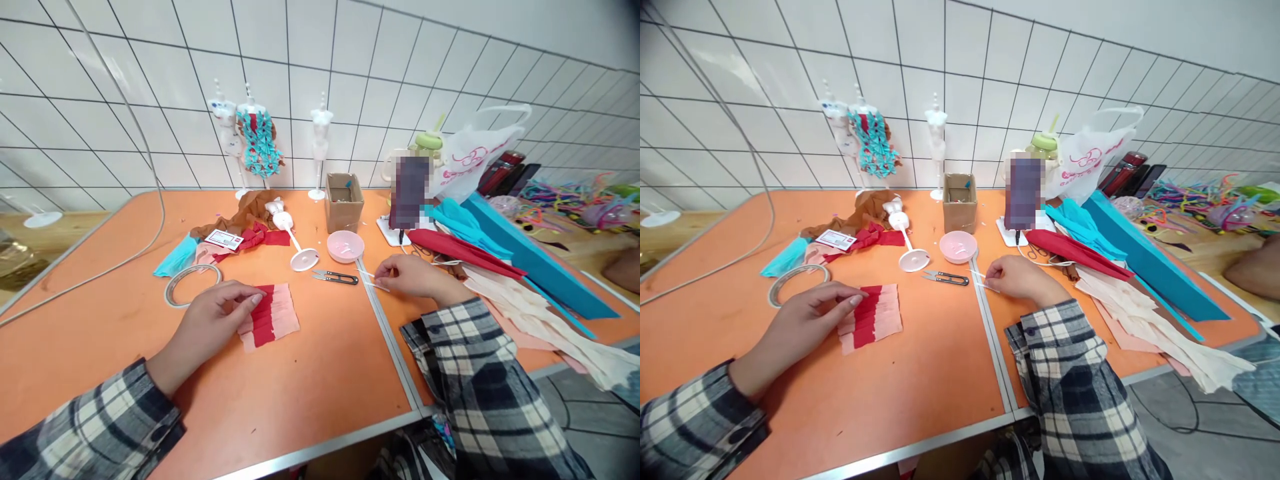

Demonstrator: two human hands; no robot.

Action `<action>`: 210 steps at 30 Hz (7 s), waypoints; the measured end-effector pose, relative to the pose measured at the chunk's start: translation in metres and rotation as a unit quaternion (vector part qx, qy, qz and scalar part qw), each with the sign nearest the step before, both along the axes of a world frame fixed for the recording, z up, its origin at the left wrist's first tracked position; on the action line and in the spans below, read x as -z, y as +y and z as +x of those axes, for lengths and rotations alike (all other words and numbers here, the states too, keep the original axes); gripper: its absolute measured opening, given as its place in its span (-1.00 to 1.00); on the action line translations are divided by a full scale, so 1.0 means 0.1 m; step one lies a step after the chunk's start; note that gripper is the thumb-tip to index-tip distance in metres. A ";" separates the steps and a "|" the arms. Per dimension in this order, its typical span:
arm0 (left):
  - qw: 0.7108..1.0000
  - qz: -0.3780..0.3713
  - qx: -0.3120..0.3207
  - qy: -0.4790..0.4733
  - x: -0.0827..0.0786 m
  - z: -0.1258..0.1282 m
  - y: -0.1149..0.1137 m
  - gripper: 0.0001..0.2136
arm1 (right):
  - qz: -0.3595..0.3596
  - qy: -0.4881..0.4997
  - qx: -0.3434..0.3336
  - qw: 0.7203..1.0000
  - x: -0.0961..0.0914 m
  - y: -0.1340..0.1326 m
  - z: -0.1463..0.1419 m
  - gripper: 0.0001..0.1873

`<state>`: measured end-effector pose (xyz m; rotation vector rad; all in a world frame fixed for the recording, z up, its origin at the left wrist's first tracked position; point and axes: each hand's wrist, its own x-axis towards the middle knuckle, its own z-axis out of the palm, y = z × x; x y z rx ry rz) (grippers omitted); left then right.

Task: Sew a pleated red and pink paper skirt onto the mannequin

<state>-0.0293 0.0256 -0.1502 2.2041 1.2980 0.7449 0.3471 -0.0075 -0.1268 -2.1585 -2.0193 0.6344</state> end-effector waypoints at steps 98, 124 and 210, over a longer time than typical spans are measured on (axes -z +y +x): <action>0.961 -0.085 -0.120 -0.235 -0.06 0.16 -0.25 -0.84 | 0.453 0.210 -0.281 0.820 0.12 -0.34 -1.37 -0.80; 0.988 0.024 -0.006 -0.150 -0.05 0.18 -0.24 -0.66 | -0.063 -0.021 0.068 0.995 0.17 0.15 -0.16 -0.69; 0.981 -0.072 -0.011 -0.178 -0.07 0.34 -0.33 -0.71 | 0.402 0.255 -0.143 0.868 0.37 -0.18 -1.62 -0.86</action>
